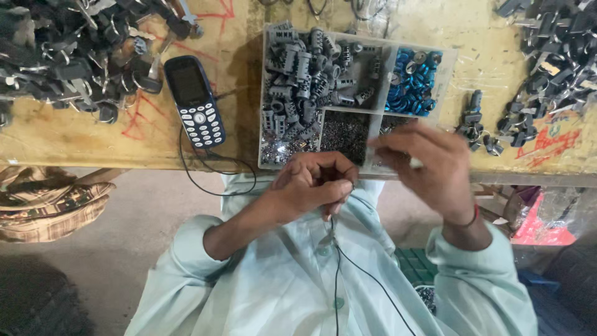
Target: The person sits at a workbench assembling small metal components. They pick parts from a compartment tray, fit pieces together by hand, place finished assemblies on the table, and occasionally reach into piles of parts at the sides of the bench.
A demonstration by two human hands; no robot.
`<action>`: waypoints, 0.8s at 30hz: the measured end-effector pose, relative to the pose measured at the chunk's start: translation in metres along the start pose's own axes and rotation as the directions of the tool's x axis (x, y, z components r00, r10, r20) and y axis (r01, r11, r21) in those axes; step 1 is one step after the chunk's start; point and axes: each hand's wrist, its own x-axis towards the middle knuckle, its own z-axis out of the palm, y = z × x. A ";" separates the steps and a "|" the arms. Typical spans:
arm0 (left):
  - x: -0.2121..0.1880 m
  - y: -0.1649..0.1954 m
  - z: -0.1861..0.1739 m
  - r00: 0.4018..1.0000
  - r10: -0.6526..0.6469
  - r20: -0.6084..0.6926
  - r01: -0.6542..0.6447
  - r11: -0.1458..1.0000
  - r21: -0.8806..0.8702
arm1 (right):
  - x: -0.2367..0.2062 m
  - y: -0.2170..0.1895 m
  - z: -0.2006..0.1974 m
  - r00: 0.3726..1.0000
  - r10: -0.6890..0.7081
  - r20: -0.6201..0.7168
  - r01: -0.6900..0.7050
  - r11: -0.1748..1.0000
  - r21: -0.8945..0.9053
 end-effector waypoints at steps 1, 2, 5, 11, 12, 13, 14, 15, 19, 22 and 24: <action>0.000 -0.003 -0.001 1.000 0.003 -0.006 -0.003 1.000 -0.004 | 0.018 0.002 -0.002 0.996 -0.081 0.040 0.088 0.979 -0.187; 0.000 -0.006 -0.001 1.000 -0.005 -0.006 0.005 1.000 -0.007 | 0.035 0.006 -0.001 0.986 -0.143 0.089 0.165 0.917 -0.364; -0.005 -0.009 -0.001 1.000 0.028 -0.002 -0.027 0.998 0.050 | 0.068 0.015 0.011 0.957 -0.233 0.170 0.283 0.874 -0.395; -0.007 0.012 -0.011 0.970 0.233 -0.071 -0.231 0.972 0.039 | 0.024 0.019 0.023 0.940 0.160 0.301 -0.233 0.947 0.222; -0.005 0.014 -0.012 0.963 0.264 -0.061 -0.265 0.964 -0.016 | 0.008 0.017 0.030 0.937 0.210 0.281 -0.282 0.927 0.249; -0.005 0.015 -0.011 0.964 0.264 -0.039 -0.266 0.963 -0.040 | -0.006 0.016 0.035 0.929 0.267 0.255 -0.334 0.903 0.272; -0.005 0.015 -0.009 0.966 0.260 -0.009 -0.260 0.963 -0.064 | -0.019 0.016 0.039 0.930 0.270 0.248 -0.354 0.837 0.417; -0.004 0.015 -0.007 0.966 0.256 0.025 -0.253 0.964 -0.085 | -0.031 0.017 0.042 0.932 0.274 0.236 -0.361 0.751 0.553; -0.004 0.009 0.007 0.980 0.192 0.055 -0.191 0.981 -0.025 | -0.066 0.012 0.038 0.928 0.343 0.143 -0.310 0.504 0.806; -0.004 0.005 0.024 0.982 0.136 -0.130 -0.128 0.989 0.074 | -0.077 0.002 0.028 0.992 0.106 -0.072 -0.086 0.968 0.236; -0.006 0.003 0.035 0.966 0.086 -0.242 -0.040 0.982 0.187 | -0.079 -0.006 0.024 0.989 0.049 -0.140 -0.032 0.992 0.126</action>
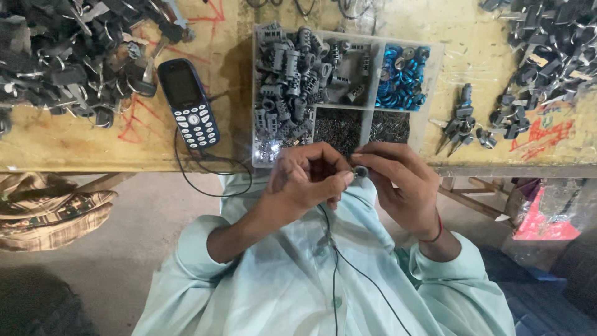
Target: The person sits at a workbench assembling small metal components. They pick parts from a compartment tray, fit pieces together by hand, place finished assemblies on the table, and occasionally reach into piles of parts at the sides of the bench.
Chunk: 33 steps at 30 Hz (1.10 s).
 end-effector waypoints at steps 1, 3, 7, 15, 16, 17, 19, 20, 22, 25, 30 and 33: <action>-0.004 0.000 0.004 1.000 0.014 -0.009 -0.014 1.000 0.019 | 0.000 -0.003 -0.002 0.999 -0.037 -0.024 0.035 0.998 -0.050; -0.010 -0.001 0.009 0.999 0.046 -0.028 -0.045 0.997 0.057 | 0.001 -0.008 -0.006 0.993 -0.115 -0.019 0.112 0.989 -0.096; -0.013 -0.007 0.016 0.996 0.022 -0.081 -0.015 0.997 0.077 | 0.002 -0.007 -0.024 0.953 -0.292 0.079 0.300 0.944 -0.134; -0.013 -0.005 0.012 1.000 -0.017 0.022 0.018 0.998 -0.066 | 0.001 -0.007 -0.025 0.987 -0.145 0.076 0.147 0.989 -0.028; -0.015 -0.005 0.012 0.998 0.062 -0.019 -0.061 0.998 0.023 | 0.001 -0.008 -0.023 0.986 -0.154 0.066 0.158 0.986 -0.053; -0.017 -0.006 0.012 0.989 0.140 -0.053 -0.133 0.984 0.116 | 0.002 -0.009 -0.021 0.984 -0.171 0.050 0.173 0.983 -0.060; -0.019 -0.008 0.013 0.971 0.220 -0.090 -0.200 0.961 0.191 | 0.004 -0.011 -0.019 0.981 -0.195 0.020 0.196 0.978 -0.071; -0.018 -0.009 0.012 0.969 0.227 -0.096 -0.208 0.962 0.175 | 0.005 -0.011 -0.018 0.984 -0.175 0.025 0.176 0.983 -0.052; -0.015 -0.011 0.011 0.982 0.171 -0.081 -0.168 0.985 0.046 | 0.005 -0.012 -0.016 0.990 -0.134 0.035 0.135 0.991 -0.018; -0.014 -0.010 0.010 0.996 0.072 -0.059 -0.079 0.988 -0.130 | 0.006 -0.012 -0.009 0.994 -0.113 -0.008 0.113 0.994 -0.010; -0.027 -0.002 0.010 0.977 0.166 -0.134 -0.161 0.986 0.049 | 0.008 -0.016 0.001 0.984 -0.167 -0.065 0.163 0.985 -0.054; -0.024 0.001 0.005 0.993 0.055 -0.102 -0.057 0.998 -0.009 | 0.009 -0.020 0.002 0.979 -0.199 -0.051 0.196 0.979 -0.056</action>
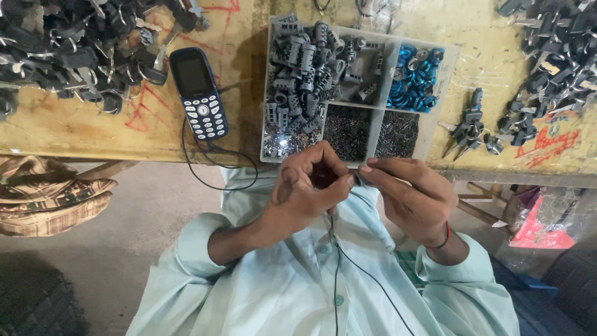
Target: The person sits at a workbench assembling small metal components. They pick parts from a compartment tray, fit pieces together by hand, place finished assemblies on the table, and occasionally reach into piles of parts at the sides of the bench.
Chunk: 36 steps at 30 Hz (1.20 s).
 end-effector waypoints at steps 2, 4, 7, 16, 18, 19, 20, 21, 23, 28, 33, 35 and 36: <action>-0.001 0.000 -0.002 0.935 0.354 0.029 -0.346 0.891 0.293 | -0.002 -0.003 0.002 1.000 -0.004 -0.018 0.003 0.997 -0.081; -0.001 -0.004 -0.002 0.872 0.480 0.093 -0.481 0.809 0.339 | -0.008 -0.006 0.008 0.997 -0.015 -0.072 -0.003 0.970 -0.243; -0.002 -0.012 0.004 0.926 0.374 0.058 -0.378 0.917 0.124 | -0.018 -0.006 0.017 1.000 0.007 -0.030 -0.014 0.965 -0.261; -0.004 -0.019 0.000 0.729 0.683 -0.049 -0.594 0.665 0.452 | 0.021 -0.009 -0.009 0.936 0.233 0.263 -0.261 0.962 0.075; -0.004 -0.014 -0.007 0.720 0.694 0.007 -0.620 0.639 0.456 | 0.041 0.004 -0.015 0.953 0.295 0.066 -0.280 0.944 -0.173; -0.002 -0.012 -0.008 0.747 0.664 0.038 -0.623 0.680 0.387 | 0.050 0.017 -0.013 0.965 0.257 0.044 -0.233 0.926 -0.297; -0.001 -0.010 -0.008 0.773 0.631 0.074 -0.618 0.721 0.313 | 0.058 0.030 -0.012 0.975 0.220 0.028 -0.188 0.888 -0.419; 0.000 -0.008 -0.009 0.793 0.597 0.119 -0.607 0.759 0.237 | 0.061 0.041 -0.010 0.977 0.212 0.010 -0.192 0.903 -0.386; 0.003 -0.004 -0.014 0.783 0.584 0.214 -0.622 0.730 0.284 | 0.062 0.061 -0.005 0.985 0.173 -0.022 -0.171 0.932 -0.319; 0.012 0.000 -0.021 0.813 0.512 0.278 -0.580 0.756 0.303 | 0.053 0.079 -0.008 0.968 0.242 0.072 -0.213 0.936 -0.280; 0.022 -0.003 -0.022 0.798 0.499 0.337 -0.591 0.758 0.275 | 0.049 0.085 -0.018 0.924 0.382 0.026 -0.378 0.921 -0.094; 0.025 -0.005 -0.022 0.761 0.550 0.343 -0.647 0.681 0.343 | 0.043 0.089 -0.019 0.819 0.574 -0.008 -0.570 0.816 0.096; 0.026 -0.006 -0.022 0.744 0.570 0.347 -0.668 0.645 0.372 | 0.040 0.092 -0.020 0.808 0.588 -0.036 -0.582 0.806 0.103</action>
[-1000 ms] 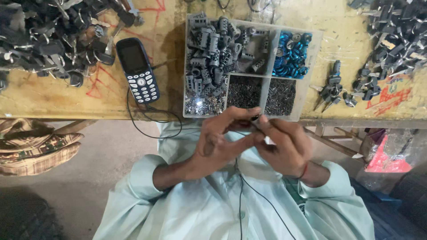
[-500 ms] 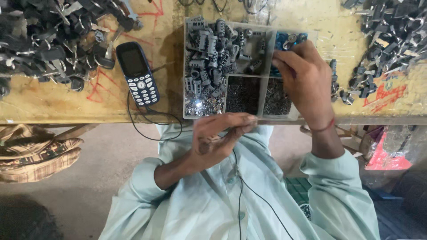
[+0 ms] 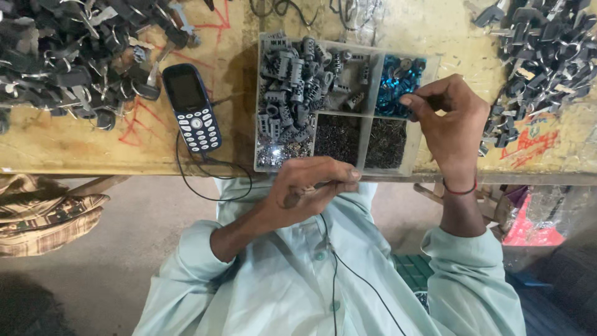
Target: The person sits at a workbench assembling small metal components. They pick parts from a compartment tray, fit pieces together by hand, place finished assemblies on the table, and occasionally reach into piles of parts at the sides of the bench.
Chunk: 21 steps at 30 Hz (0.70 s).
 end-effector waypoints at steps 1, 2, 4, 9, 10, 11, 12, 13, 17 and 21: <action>0.001 -0.001 0.002 1.000 0.007 0.001 -0.007 1.000 0.009 | 0.000 0.003 -0.001 0.999 0.020 -0.032 -0.019 1.000 0.006; 0.002 -0.003 0.003 1.000 0.014 0.007 -0.014 1.000 0.016 | -0.002 0.006 -0.003 0.997 0.043 -0.069 -0.042 0.999 0.013; 0.005 -0.003 0.006 0.999 0.020 0.036 -0.021 0.999 0.044 | -0.006 0.007 -0.008 0.999 0.032 -0.001 -0.031 0.947 0.320; 0.012 0.000 0.002 0.964 0.158 0.214 -0.235 0.884 0.404 | -0.041 -0.010 -0.008 0.951 0.097 0.293 -0.283 0.655 0.701; 0.013 0.001 0.001 0.963 0.144 0.229 -0.230 0.881 0.414 | -0.052 -0.015 -0.004 0.933 0.098 0.346 -0.304 0.730 0.613; 0.014 0.000 0.000 0.960 0.125 0.249 -0.224 0.879 0.421 | -0.057 -0.018 -0.001 0.947 0.091 0.307 -0.251 0.807 0.535; 0.015 0.000 -0.001 0.955 0.107 0.275 -0.220 0.879 0.423 | -0.064 -0.022 0.000 0.961 0.083 0.265 -0.199 0.871 0.449; 0.015 -0.001 -0.001 0.963 0.109 0.247 -0.202 0.896 0.394 | -0.065 -0.025 -0.003 0.974 0.067 0.217 -0.142 0.925 0.353; 0.014 -0.011 0.002 0.985 0.090 0.151 -0.128 0.956 0.265 | -0.031 -0.025 -0.037 0.987 -0.095 0.128 0.084 0.993 0.085; 0.011 -0.015 0.010 0.992 0.087 0.087 -0.103 0.975 0.198 | 0.057 0.007 -0.042 0.814 -0.552 0.180 0.580 0.767 -0.275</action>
